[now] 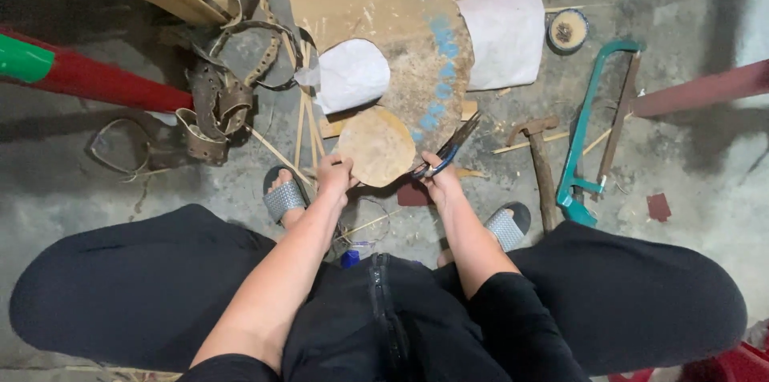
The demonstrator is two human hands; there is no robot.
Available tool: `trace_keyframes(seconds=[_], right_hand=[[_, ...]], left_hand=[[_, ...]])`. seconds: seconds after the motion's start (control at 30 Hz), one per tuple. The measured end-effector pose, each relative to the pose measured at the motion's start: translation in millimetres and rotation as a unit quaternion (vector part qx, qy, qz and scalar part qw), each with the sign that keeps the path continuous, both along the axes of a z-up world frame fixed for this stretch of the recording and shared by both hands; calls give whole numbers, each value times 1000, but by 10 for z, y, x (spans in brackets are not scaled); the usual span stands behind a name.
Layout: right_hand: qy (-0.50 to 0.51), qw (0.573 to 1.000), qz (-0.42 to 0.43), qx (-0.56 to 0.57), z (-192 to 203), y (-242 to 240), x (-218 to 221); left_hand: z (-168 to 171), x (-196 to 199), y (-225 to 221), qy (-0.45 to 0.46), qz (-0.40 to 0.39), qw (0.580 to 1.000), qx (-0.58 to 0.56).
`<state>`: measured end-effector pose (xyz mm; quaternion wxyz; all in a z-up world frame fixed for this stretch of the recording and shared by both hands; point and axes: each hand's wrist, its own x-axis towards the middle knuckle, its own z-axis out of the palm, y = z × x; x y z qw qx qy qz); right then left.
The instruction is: Trimming the excess material from the edges of a circular wooden frame using scissors.
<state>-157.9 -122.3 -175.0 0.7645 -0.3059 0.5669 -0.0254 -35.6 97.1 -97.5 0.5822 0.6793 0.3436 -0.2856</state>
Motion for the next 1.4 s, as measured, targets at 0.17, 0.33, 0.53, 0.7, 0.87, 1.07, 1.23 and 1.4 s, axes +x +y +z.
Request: trace_keyframes(seconds=[0.17,0.33,0.53,0.7,0.87,1.07,1.23,1.4], right_hand=[[2,1000,-2,7,34,-17,-22],[11,1000,4,14,-37,-71,-20],[9,999,31,9,-39,-114,-46],[8,1000,25,9,-14,-130,-50],[17,999,28,9,-75,-155,-73],[17,1000,26,4,-127,-157,-112],[26,999,31,5,-131,-161,-107],[4,999,37,8,202,-106,-121]], left_hand=[[-205,47,-1,-4,-11,999,36],[-517,183,218,-21,-141,979,145],[645,364,41,-109,-278,924,238],[-89,554,152,-96,-344,922,152],[173,574,91,-112,-367,906,178],[471,544,18,-110,-353,911,185],[507,540,-16,-98,-361,908,190],[440,522,-27,-92,-366,903,205]])
